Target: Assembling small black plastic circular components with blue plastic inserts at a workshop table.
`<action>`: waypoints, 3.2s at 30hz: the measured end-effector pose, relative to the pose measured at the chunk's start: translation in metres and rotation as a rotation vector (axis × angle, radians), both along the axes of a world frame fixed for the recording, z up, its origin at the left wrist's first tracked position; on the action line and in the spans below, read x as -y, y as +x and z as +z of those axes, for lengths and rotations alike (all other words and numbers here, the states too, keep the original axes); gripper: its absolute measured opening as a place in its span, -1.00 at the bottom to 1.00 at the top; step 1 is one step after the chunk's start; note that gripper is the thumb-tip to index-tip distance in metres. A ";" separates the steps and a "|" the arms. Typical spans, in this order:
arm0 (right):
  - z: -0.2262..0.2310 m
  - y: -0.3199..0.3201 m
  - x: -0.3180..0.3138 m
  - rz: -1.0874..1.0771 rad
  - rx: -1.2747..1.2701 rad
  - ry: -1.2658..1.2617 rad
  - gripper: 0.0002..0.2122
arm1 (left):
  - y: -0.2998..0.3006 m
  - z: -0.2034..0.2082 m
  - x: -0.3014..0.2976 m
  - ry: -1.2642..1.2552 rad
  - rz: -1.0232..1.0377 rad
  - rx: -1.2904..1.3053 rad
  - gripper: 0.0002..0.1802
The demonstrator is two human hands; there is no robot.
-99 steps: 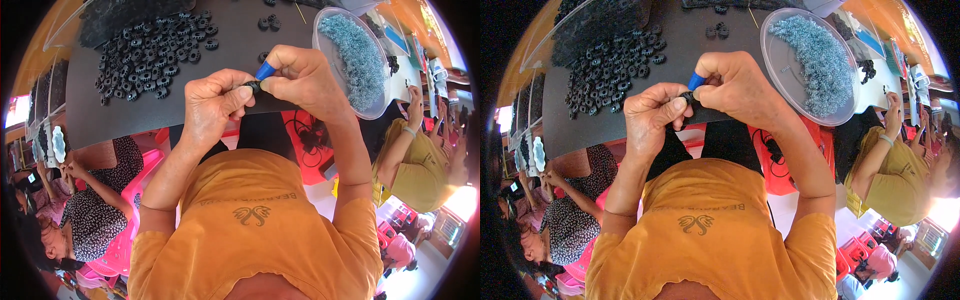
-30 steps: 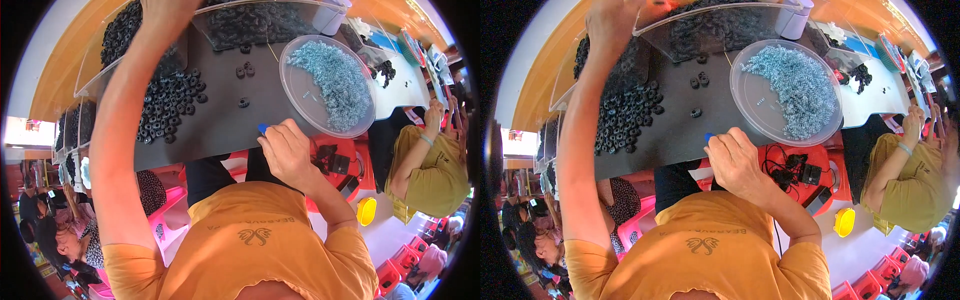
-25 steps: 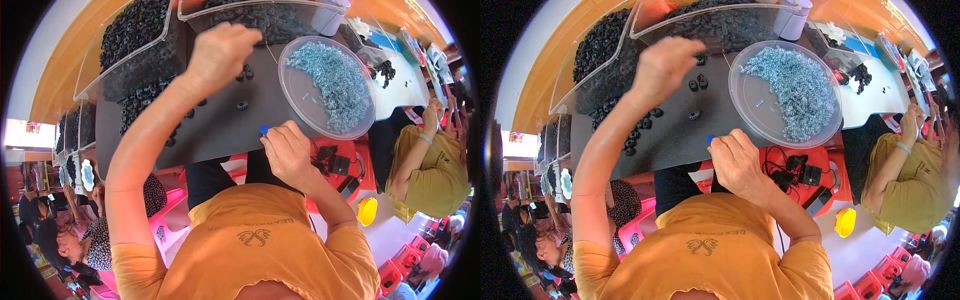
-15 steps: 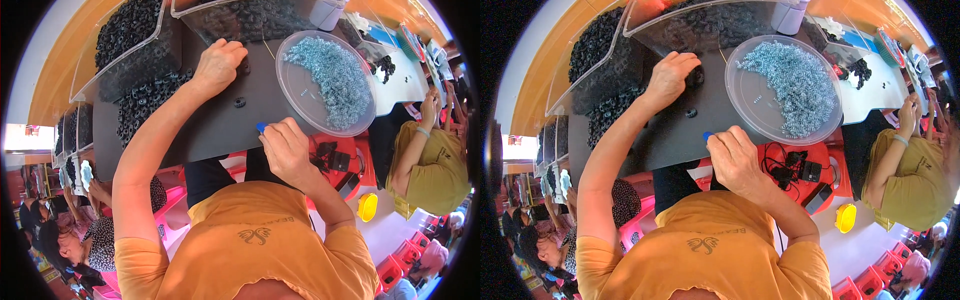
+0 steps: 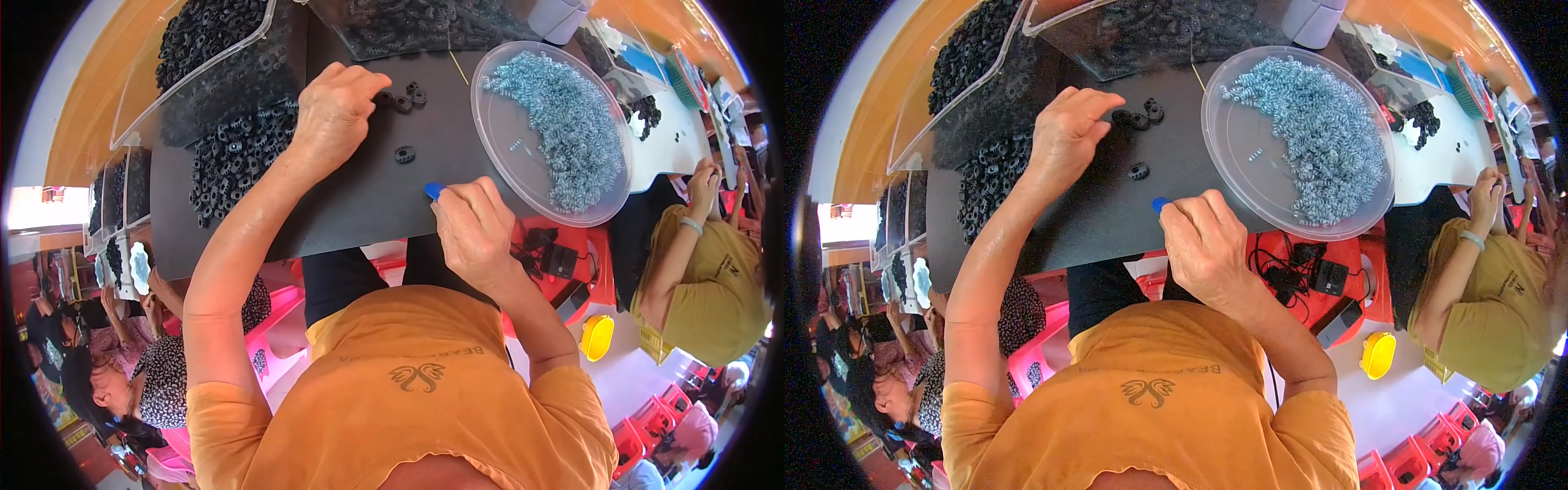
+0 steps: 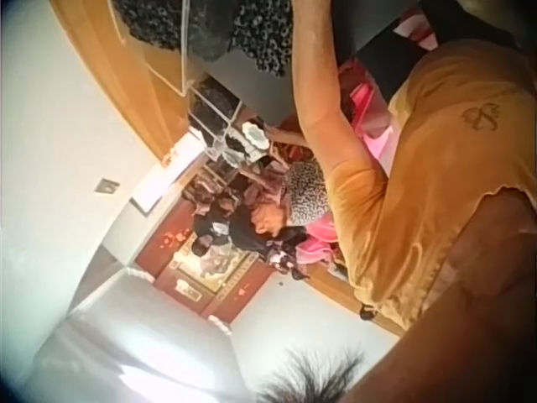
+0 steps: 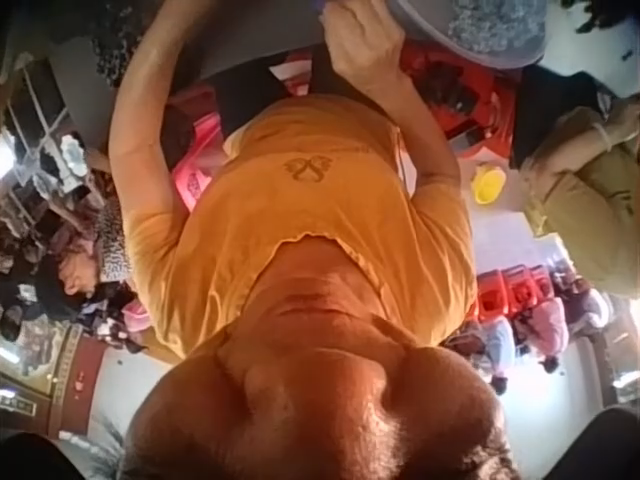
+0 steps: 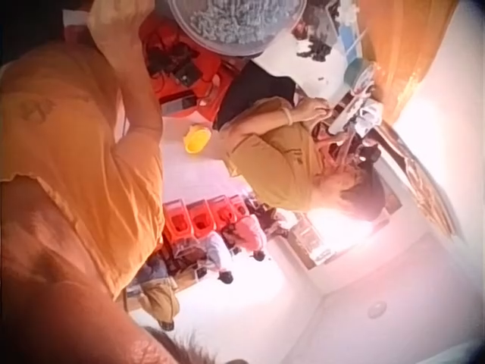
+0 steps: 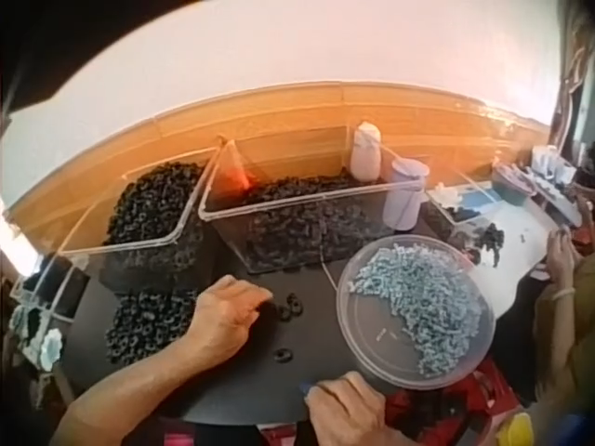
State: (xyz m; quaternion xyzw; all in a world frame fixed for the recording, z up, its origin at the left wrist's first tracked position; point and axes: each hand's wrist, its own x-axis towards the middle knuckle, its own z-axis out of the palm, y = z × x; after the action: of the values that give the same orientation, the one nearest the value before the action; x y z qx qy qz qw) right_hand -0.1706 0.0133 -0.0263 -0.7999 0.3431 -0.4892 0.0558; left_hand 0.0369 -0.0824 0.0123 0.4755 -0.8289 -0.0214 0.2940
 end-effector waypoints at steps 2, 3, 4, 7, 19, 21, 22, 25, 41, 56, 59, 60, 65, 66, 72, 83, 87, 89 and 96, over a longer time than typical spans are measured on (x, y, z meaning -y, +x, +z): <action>-0.001 0.001 0.000 -0.022 0.002 -0.026 -0.74 | -0.001 -0.002 0.002 -0.092 -0.072 0.104 -0.63; -0.001 0.001 0.000 -0.020 0.000 -0.032 -0.74 | -0.002 -0.005 0.004 -0.083 -0.073 0.144 -0.64; -0.001 0.001 -0.002 -0.030 -0.011 -0.023 -0.74 | -0.002 -0.006 0.005 -0.090 -0.070 0.143 -0.64; -0.001 0.001 -0.003 -0.029 -0.011 -0.016 -0.73 | 0.000 -0.006 0.004 -0.023 -0.049 0.215 -0.66; 0.050 -0.056 -0.005 -0.141 -0.068 0.007 -0.83 | -0.018 0.024 -0.078 0.724 -0.046 -0.828 -0.85; 0.059 -0.074 0.009 -0.267 -0.106 0.092 -0.86 | -0.024 0.020 -0.087 0.758 -0.076 -0.883 -0.85; 0.060 -0.081 0.017 -0.276 -0.115 0.088 -0.86 | -0.028 0.016 -0.091 0.789 -0.074 -0.943 -0.83; 0.054 -0.096 0.038 -0.272 -0.333 0.097 -0.91 | -0.040 0.009 -0.098 0.881 -0.121 -1.087 -0.82; 0.041 -0.077 0.058 -0.216 -0.481 0.104 -0.92 | -0.054 0.001 -0.118 0.879 -0.115 -1.244 -0.83; 0.080 -0.027 0.007 0.103 -0.088 0.404 -0.89 | -0.063 0.002 -0.114 0.912 -0.090 -1.423 -0.81; 0.071 -0.023 0.008 0.168 -0.098 0.359 -0.92 | -0.056 -0.001 -0.123 0.864 -0.018 -1.346 -0.78; 0.066 -0.022 0.006 0.179 -0.039 0.357 -0.93 | -0.057 -0.002 -0.125 0.821 -0.030 -1.313 -0.79; 0.069 -0.022 -0.002 0.179 -0.083 0.352 -0.92 | -0.059 -0.002 -0.129 0.708 -0.149 -1.278 -0.82; 0.069 -0.021 -0.004 0.168 -0.070 0.395 -0.92 | -0.059 -0.002 -0.130 0.709 -0.149 -1.273 -0.81; 0.066 -0.018 -0.003 0.176 0.024 0.515 -0.89 | -0.059 0.002 -0.133 0.691 -0.057 -1.254 -0.85; 0.068 -0.009 -0.002 0.323 0.522 1.104 -0.91 | -0.058 -0.003 -0.134 0.767 -0.131 -1.472 -0.82; 0.066 0.000 0.003 0.245 0.482 1.179 -0.90 | -0.045 -0.006 -0.128 0.864 -0.115 -1.599 -0.85; 0.070 0.010 0.006 0.130 0.452 1.103 -0.90 | -0.032 -0.008 -0.114 0.950 -0.231 -1.803 -0.84; 0.051 0.051 0.070 -0.286 -0.270 0.064 -0.95 | -0.023 -0.005 -0.116 0.923 -0.181 -1.788 -0.85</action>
State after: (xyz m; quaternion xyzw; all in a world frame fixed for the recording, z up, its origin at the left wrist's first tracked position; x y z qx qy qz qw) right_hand -0.1195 -0.0566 0.0251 -0.7992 0.4730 -0.3692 -0.0357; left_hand 0.0136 0.0333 0.0076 0.2877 -0.2481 -0.7108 0.5919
